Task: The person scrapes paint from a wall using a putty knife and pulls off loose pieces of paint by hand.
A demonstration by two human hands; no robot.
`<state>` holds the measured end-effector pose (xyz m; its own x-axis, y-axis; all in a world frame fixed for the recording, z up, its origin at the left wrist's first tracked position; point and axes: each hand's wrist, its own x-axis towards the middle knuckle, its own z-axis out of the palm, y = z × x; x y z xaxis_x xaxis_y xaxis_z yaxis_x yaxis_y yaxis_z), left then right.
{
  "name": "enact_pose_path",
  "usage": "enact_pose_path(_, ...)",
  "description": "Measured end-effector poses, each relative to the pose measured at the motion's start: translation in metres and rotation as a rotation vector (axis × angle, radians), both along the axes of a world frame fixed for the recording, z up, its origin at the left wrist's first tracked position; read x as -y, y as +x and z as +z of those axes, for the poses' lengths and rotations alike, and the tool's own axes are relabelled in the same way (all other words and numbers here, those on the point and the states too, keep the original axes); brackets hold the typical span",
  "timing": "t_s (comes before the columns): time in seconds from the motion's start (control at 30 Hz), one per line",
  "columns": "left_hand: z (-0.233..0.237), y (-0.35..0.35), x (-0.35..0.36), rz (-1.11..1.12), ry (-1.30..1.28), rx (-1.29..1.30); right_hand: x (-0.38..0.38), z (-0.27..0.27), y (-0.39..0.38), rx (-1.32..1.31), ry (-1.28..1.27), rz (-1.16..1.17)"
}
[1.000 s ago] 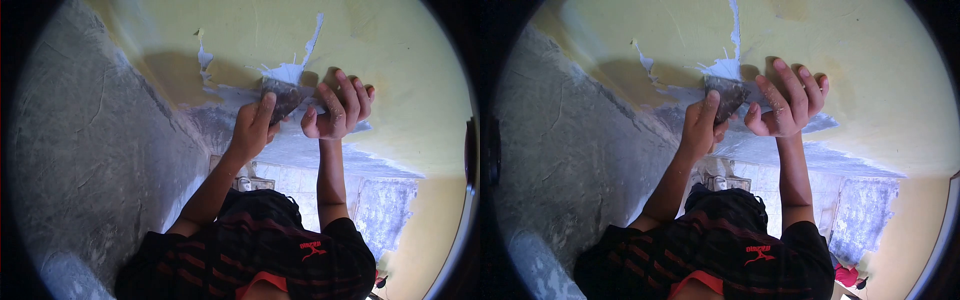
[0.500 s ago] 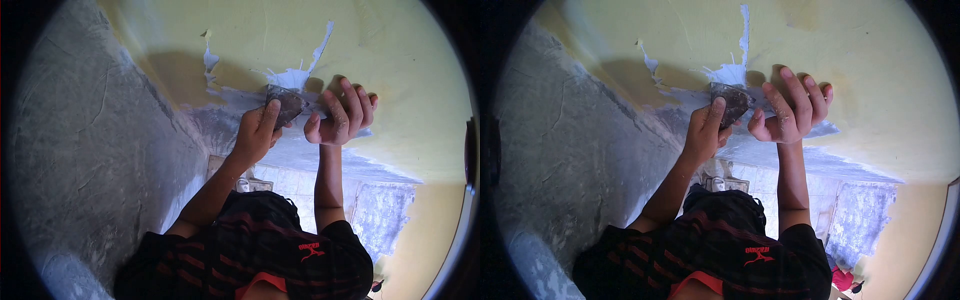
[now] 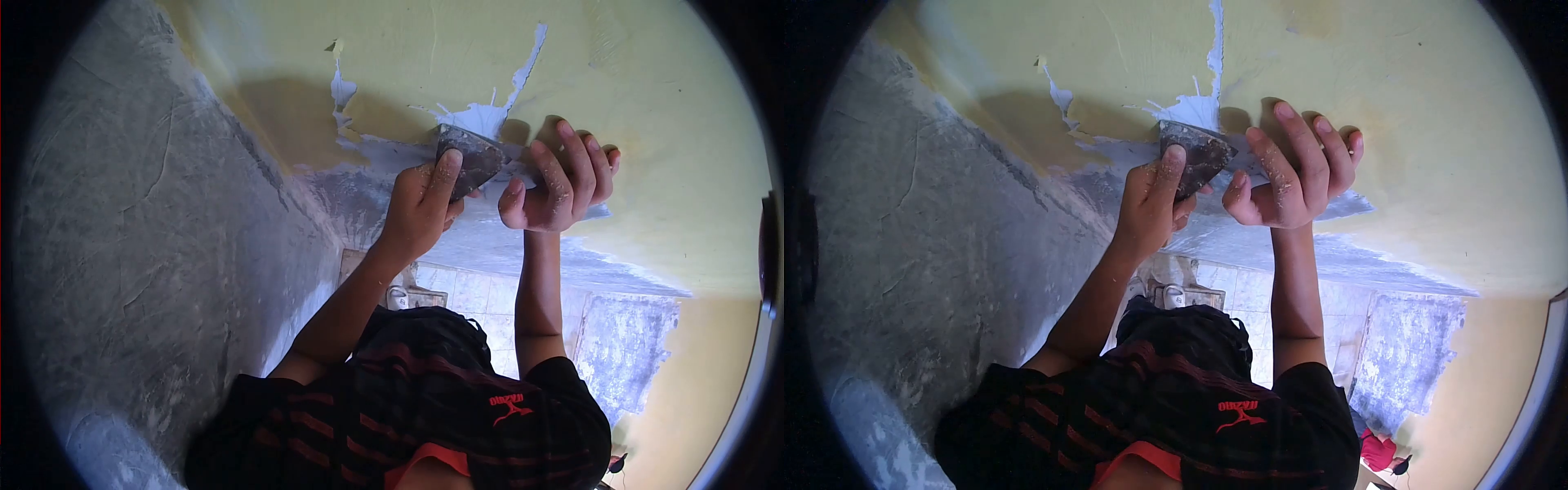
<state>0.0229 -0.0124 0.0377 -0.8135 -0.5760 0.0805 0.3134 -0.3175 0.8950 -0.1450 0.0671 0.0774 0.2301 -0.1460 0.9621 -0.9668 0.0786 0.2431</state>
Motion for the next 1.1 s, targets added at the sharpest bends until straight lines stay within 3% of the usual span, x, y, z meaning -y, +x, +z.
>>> enact_pose_path(0.57, -0.010, -0.003, 0.001, 0.103, -0.052, 0.014, 0.002, -0.001, -0.001, -0.002, -0.004, 0.022)
enact_pose_path(0.8, 0.003, 0.001, 0.004, 0.030, -0.006, 0.001, 0.000, 0.000, 0.000, -0.011, -0.001, -0.002)
enact_pose_path(0.87, -0.009, 0.000, -0.006, 0.037, 0.134, 0.018, 0.000, -0.001, -0.001, -0.014, 0.006, -0.004)
enact_pose_path(1.1, 0.006, 0.004, 0.006, 0.005, 0.033, 0.032, 0.000, -0.001, 0.001, 0.014, -0.002, 0.018)
